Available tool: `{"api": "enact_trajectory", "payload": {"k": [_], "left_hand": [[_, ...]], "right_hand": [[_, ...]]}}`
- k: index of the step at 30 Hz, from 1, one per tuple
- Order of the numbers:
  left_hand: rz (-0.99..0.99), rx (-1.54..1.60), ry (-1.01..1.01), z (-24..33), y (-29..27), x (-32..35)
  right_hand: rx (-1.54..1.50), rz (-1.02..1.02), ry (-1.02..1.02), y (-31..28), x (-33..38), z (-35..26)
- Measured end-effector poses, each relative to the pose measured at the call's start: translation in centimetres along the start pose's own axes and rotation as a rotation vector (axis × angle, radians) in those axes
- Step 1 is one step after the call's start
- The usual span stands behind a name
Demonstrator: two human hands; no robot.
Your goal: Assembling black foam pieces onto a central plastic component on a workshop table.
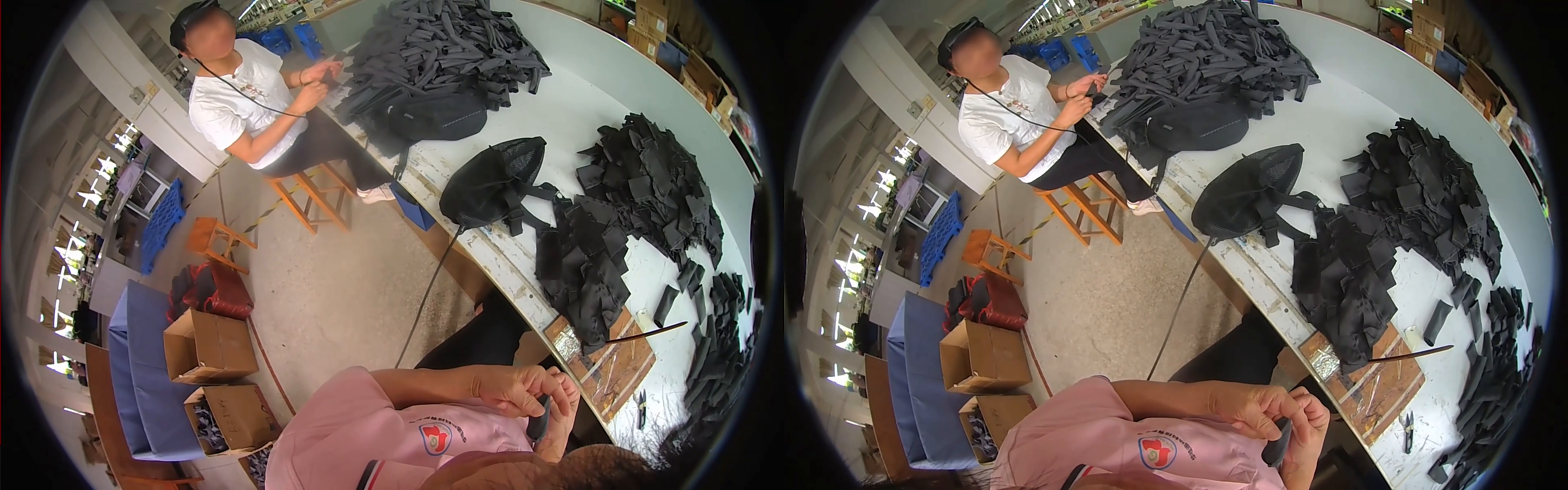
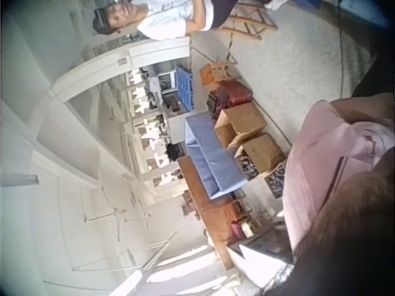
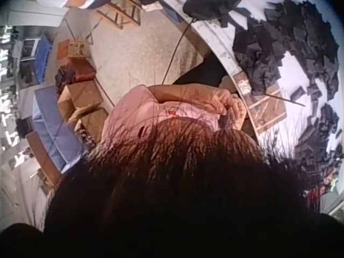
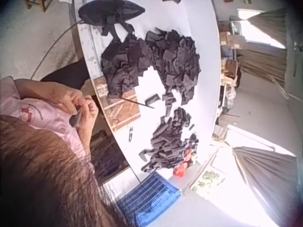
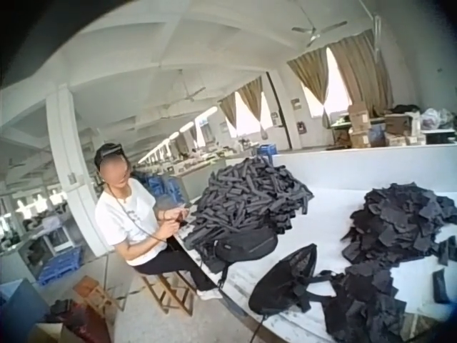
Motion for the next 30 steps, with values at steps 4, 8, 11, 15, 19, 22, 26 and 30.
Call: {"api": "enact_trajectory", "payload": {"k": [4, 8, 11, 15, 19, 22, 26, 30], "left_hand": [[0.141, 0.06, 0.017, 0.5, -0.6, 0.1], [0.134, 0.054, 0.048, 0.7, -0.7, 0.1], [0.132, 0.06, 0.046, 0.5, -0.9, -0.1], [0.169, 0.034, 0.038, 0.3, -1.5, -0.1], [0.212, 0.057, 0.049, 0.3, -2.5, -0.1], [0.29, 0.124, 0.006, 0.1, -3.0, -0.2], [0.309, 0.167, -0.001, 0.1, -2.9, -0.3], [0.279, 0.167, 0.068, -0.6, -3.5, -0.4]], "right_hand": [[-0.025, 0.061, 0.012, -0.6, -0.7, 0.6], [-0.137, 0.079, 0.048, -0.9, -0.6, 0.6], [-0.085, -0.027, 0.032, -1.3, -0.6, 0.4], [-0.155, -0.025, 0.0, -1.6, -0.5, 0.0], [-0.25, -0.014, -0.003, -2.8, -0.4, 0.5], [-0.236, -0.016, -0.016, -2.7, -0.3, 0.1], [-0.202, -0.002, -0.014, -3.0, -0.2, 0.2], [-0.265, 0.05, -0.024, -2.5, -0.3, 0.7]]}}
Point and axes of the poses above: each hand's wrist, its own x-axis away from the middle knuckle, its own y-axis out of the palm, z = x × y, the point moved 4 cm from there along -x, towards the middle knuckle, and after that the axes turned 5 degrees about -z, right-handed, at the moved point
